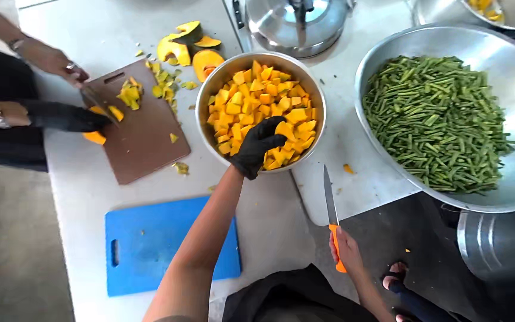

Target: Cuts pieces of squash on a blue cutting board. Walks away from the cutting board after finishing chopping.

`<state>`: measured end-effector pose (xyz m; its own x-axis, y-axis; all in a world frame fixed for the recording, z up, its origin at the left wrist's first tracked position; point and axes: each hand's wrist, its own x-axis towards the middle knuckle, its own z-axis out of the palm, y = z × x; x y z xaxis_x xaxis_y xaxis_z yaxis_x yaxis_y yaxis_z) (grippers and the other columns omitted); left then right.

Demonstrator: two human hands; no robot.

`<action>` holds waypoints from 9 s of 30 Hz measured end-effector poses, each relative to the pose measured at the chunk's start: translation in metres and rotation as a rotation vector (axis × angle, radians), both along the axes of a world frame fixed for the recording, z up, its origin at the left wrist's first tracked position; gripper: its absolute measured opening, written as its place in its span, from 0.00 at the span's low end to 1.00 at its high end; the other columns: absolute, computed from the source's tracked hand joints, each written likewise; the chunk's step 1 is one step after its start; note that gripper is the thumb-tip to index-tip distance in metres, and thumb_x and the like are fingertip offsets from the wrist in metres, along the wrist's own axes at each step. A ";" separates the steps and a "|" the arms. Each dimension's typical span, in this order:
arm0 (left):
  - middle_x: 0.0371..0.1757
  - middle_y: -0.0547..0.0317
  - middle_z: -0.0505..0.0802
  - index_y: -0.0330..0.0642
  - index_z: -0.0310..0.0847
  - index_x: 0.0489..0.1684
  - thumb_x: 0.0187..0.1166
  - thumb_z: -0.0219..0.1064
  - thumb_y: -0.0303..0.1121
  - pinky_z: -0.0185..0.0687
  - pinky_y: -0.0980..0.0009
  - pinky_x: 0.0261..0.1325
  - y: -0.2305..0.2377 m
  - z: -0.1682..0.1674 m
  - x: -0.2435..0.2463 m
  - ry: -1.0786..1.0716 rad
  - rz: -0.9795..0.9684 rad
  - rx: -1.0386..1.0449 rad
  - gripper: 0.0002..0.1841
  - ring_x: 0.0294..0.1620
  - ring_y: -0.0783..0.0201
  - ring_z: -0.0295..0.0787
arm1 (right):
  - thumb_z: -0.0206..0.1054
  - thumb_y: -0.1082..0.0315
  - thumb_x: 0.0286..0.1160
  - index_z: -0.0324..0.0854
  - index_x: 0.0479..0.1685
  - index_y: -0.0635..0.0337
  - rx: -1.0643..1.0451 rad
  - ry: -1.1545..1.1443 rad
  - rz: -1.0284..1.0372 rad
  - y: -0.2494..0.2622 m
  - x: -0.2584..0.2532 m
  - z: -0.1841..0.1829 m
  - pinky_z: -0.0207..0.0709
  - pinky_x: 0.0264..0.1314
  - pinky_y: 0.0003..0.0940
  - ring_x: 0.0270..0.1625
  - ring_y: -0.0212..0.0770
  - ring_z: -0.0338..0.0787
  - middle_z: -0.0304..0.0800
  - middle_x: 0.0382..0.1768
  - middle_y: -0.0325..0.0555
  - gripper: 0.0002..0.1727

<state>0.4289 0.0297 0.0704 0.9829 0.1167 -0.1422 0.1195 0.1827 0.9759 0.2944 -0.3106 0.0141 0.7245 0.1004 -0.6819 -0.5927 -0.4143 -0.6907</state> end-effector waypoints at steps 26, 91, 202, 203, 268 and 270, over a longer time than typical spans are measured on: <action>0.56 0.39 0.92 0.29 0.80 0.68 0.75 0.72 0.23 0.85 0.55 0.63 0.032 -0.089 -0.325 0.555 0.430 0.144 0.22 0.54 0.53 0.91 | 0.44 0.47 0.96 0.81 0.52 0.66 -0.273 0.098 0.779 0.187 -0.140 0.007 0.74 0.33 0.36 0.25 0.37 0.76 0.76 0.27 0.43 0.30; 0.38 0.53 0.92 0.26 0.82 0.50 0.78 0.68 0.20 0.90 0.70 0.44 0.035 -0.112 -0.318 0.560 0.600 -0.189 0.08 0.34 0.70 0.90 | 0.47 0.46 0.94 0.81 0.59 0.71 -0.606 0.155 0.940 0.231 -0.133 0.010 0.80 0.55 0.59 0.51 0.61 0.92 0.91 0.43 0.64 0.32; 0.61 0.58 0.92 0.54 0.68 0.75 0.84 0.64 0.39 0.91 0.65 0.56 0.023 0.067 -0.184 -0.229 0.045 -0.475 0.21 0.57 0.59 0.92 | 0.67 0.61 0.74 0.59 0.82 0.64 0.378 -0.878 0.210 0.090 -0.045 0.118 0.83 0.32 0.16 0.29 0.16 0.84 0.85 0.32 0.22 0.37; 0.61 0.58 0.92 0.53 0.68 0.73 0.86 0.60 0.36 0.91 0.68 0.51 0.016 0.070 -0.192 -0.222 0.096 -0.418 0.19 0.55 0.62 0.93 | 0.63 0.67 0.73 0.64 0.77 0.72 0.329 -0.868 0.224 0.100 -0.043 0.124 0.82 0.32 0.16 0.28 0.17 0.83 0.84 0.32 0.27 0.32; 0.42 0.74 0.91 0.41 0.78 0.50 0.79 0.58 0.19 0.86 0.79 0.52 -0.003 0.124 -0.325 -0.529 0.273 -0.141 0.09 0.46 0.81 0.88 | 0.41 0.29 0.85 0.73 0.79 0.66 0.089 -1.233 0.654 0.190 -0.134 0.205 0.84 0.36 0.40 0.37 0.42 0.90 0.92 0.42 0.54 0.47; 0.40 0.73 0.91 0.38 0.79 0.48 0.77 0.55 0.16 0.86 0.79 0.51 -0.004 0.125 -0.322 -0.499 0.288 -0.119 0.11 0.44 0.81 0.88 | 0.41 0.30 0.86 0.73 0.79 0.67 0.086 -1.209 0.634 0.192 -0.134 0.202 0.85 0.37 0.43 0.38 0.44 0.91 0.93 0.42 0.55 0.47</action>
<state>0.1067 0.0252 0.1958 0.8653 0.4007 0.3010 -0.4197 0.2510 0.8723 0.1604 -0.1185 0.2164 0.6727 0.6449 0.3627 0.6669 -0.3163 -0.6747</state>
